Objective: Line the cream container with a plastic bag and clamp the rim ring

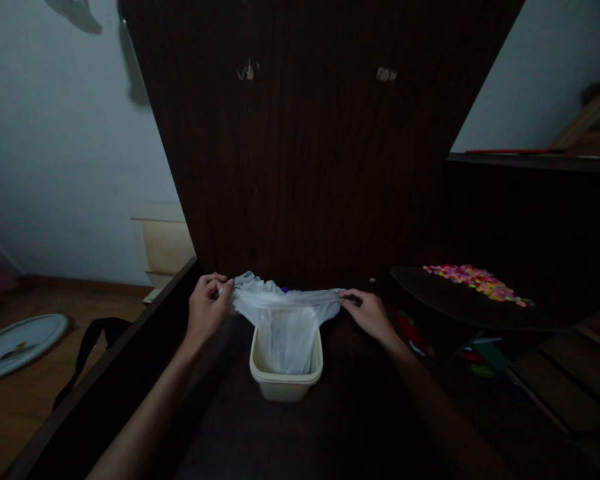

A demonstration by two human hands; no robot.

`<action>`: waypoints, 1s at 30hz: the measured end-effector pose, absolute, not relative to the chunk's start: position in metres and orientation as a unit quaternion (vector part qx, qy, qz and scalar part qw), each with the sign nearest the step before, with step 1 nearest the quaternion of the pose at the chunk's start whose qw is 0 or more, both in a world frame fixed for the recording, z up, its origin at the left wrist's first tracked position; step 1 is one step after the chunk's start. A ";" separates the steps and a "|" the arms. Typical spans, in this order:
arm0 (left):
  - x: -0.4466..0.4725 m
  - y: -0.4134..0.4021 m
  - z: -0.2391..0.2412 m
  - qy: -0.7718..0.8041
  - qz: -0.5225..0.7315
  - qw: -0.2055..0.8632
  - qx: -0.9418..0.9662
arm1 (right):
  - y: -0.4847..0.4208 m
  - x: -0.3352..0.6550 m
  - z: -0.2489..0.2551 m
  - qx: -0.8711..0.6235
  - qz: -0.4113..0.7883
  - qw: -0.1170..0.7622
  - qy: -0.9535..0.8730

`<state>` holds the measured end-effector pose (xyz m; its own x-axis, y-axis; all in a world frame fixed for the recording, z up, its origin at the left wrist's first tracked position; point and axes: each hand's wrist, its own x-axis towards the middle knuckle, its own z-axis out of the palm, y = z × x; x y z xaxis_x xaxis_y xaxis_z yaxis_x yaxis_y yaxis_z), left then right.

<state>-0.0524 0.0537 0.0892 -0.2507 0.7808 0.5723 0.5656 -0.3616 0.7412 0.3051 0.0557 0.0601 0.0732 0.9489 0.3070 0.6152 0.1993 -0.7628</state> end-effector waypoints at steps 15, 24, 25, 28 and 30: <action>-0.056 -0.009 0.044 0.588 0.419 0.336 0.605 | 0.022 0.298 0.065 -0.471 0.507 0.252 -0.677; -0.045 0.020 0.042 0.463 0.517 0.483 0.534 | 0.036 0.285 0.043 -0.496 0.493 0.369 -0.612; -0.044 0.022 0.047 0.455 0.529 0.472 0.539 | 0.038 0.283 0.043 -0.491 0.489 0.395 -0.604; -0.036 0.029 0.061 0.426 0.550 0.437 0.570 | 0.041 0.273 0.048 -0.466 0.480 0.451 -0.590; -0.030 0.034 0.068 0.414 0.558 0.421 0.583 | 0.042 0.267 0.055 -0.453 0.480 0.479 -0.579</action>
